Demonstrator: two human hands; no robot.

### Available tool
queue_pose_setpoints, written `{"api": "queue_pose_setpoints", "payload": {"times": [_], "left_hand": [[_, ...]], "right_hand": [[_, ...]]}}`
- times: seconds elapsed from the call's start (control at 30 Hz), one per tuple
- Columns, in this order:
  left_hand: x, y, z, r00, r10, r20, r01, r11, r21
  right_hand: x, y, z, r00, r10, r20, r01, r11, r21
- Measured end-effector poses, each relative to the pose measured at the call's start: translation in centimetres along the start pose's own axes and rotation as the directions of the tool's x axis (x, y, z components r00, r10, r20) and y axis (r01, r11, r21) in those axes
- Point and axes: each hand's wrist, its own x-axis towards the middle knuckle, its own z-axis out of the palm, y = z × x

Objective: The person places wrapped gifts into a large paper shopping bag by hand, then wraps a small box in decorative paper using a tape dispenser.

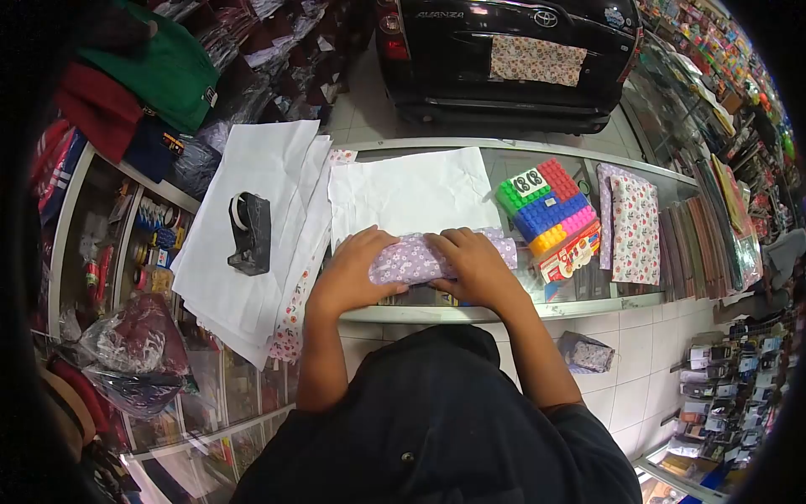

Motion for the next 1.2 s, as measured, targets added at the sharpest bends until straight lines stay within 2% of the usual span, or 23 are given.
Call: {"api": "queue_pose_setpoints", "payload": {"times": [0.03,0.1,0.17,0.23,0.37,0.4,0.43,0.57,0.63,0.7,0.73,0.77,0.87,0.9,0.97,1.03,1.1,1.13,1.17,1.2], "left_hand": [[-0.1,-0.4,0.0,1.000,-0.001,0.001,0.001,1.000,0.001],[-0.3,-1.1,0.2,0.996,0.020,-0.091,-0.017,0.999,0.028],[-0.2,-1.0,-0.2,0.998,-0.032,-0.060,0.031,0.999,-0.020],[-0.2,-0.9,-0.5,0.981,-0.191,0.032,0.193,0.978,-0.077],[-0.3,0.1,-1.3,0.961,-0.262,0.087,0.264,0.964,-0.012],[-0.6,0.2,-0.7,0.994,-0.103,-0.044,0.108,0.985,0.133],[-0.7,0.6,-0.3,0.986,0.077,-0.147,-0.032,0.956,0.291],[0.0,2.5,2.2,0.988,0.134,-0.071,-0.128,0.989,0.080],[0.3,2.6,3.1,0.986,0.143,-0.085,-0.131,0.983,0.128],[0.6,2.5,3.5,0.998,0.060,-0.009,-0.058,0.988,0.142],[0.6,2.1,3.6,0.991,0.112,-0.071,-0.100,0.984,0.148],[0.5,2.0,3.6,0.991,0.115,-0.067,-0.104,0.984,0.142],[0.6,2.1,3.0,0.996,0.055,-0.069,-0.048,0.994,0.095],[0.7,2.1,2.8,0.996,0.051,-0.067,-0.045,0.995,0.091],[1.0,2.1,2.4,1.000,0.013,0.015,-0.014,0.997,0.078],[1.2,1.8,2.1,1.000,0.007,0.016,-0.008,0.998,0.056],[1.3,1.9,1.3,0.996,0.015,0.086,-0.016,1.000,0.004],[1.4,2.0,0.6,0.987,-0.006,0.160,0.018,0.997,-0.075],[1.1,1.7,0.6,0.987,-0.014,0.161,0.026,0.997,-0.072],[0.8,1.4,0.7,0.999,-0.016,0.029,0.016,1.000,-0.024]], "right_hand": [[0.1,-0.1,-0.1,1.000,0.010,0.017,-0.010,1.000,-0.009],[0.3,-0.4,-0.4,0.999,0.009,0.042,-0.009,1.000,-0.010],[0.6,-0.4,-0.5,0.998,0.007,0.065,-0.006,1.000,-0.014],[0.7,-0.3,-0.6,0.996,0.004,0.085,-0.003,1.000,-0.016],[1.0,-0.1,-0.4,0.994,0.016,0.104,-0.015,1.000,-0.007],[1.1,-0.1,-0.4,0.994,0.016,0.110,-0.016,1.000,-0.004],[1.2,-0.1,-0.4,0.993,0.017,0.118,-0.017,1.000,0.000],[1.1,-0.2,-0.5,0.993,0.025,0.116,-0.021,0.999,-0.036],[0.7,-0.2,-0.9,0.996,0.030,0.085,-0.022,0.995,-0.097],[0.4,-0.1,-1.6,1.000,0.027,0.009,-0.025,0.976,-0.218],[-0.1,0.2,-2.0,0.998,0.063,-0.018,-0.066,0.964,-0.256],[-0.5,0.8,-2.4,0.997,0.070,-0.016,-0.072,0.963,-0.259],[-1.4,2.4,-3.7,0.970,0.242,0.001,-0.240,0.963,-0.121],[-1.3,2.5,-4.2,0.970,0.244,0.007,-0.241,0.963,-0.120],[-1.0,2.5,-5.3,0.914,0.386,0.122,-0.389,0.921,0.000],[-0.8,2.6,-5.9,0.907,0.399,0.136,-0.406,0.914,0.025],[-0.9,3.1,-6.2,0.980,0.169,0.104,-0.174,0.984,0.041],[-1.1,3.6,-5.7,0.988,0.148,0.042,-0.151,0.984,0.092],[-1.3,3.6,-5.1,0.988,0.145,0.045,-0.148,0.984,0.099],[-1.4,3.5,-4.4,0.938,0.344,-0.043,-0.343,0.939,0.012]]}}
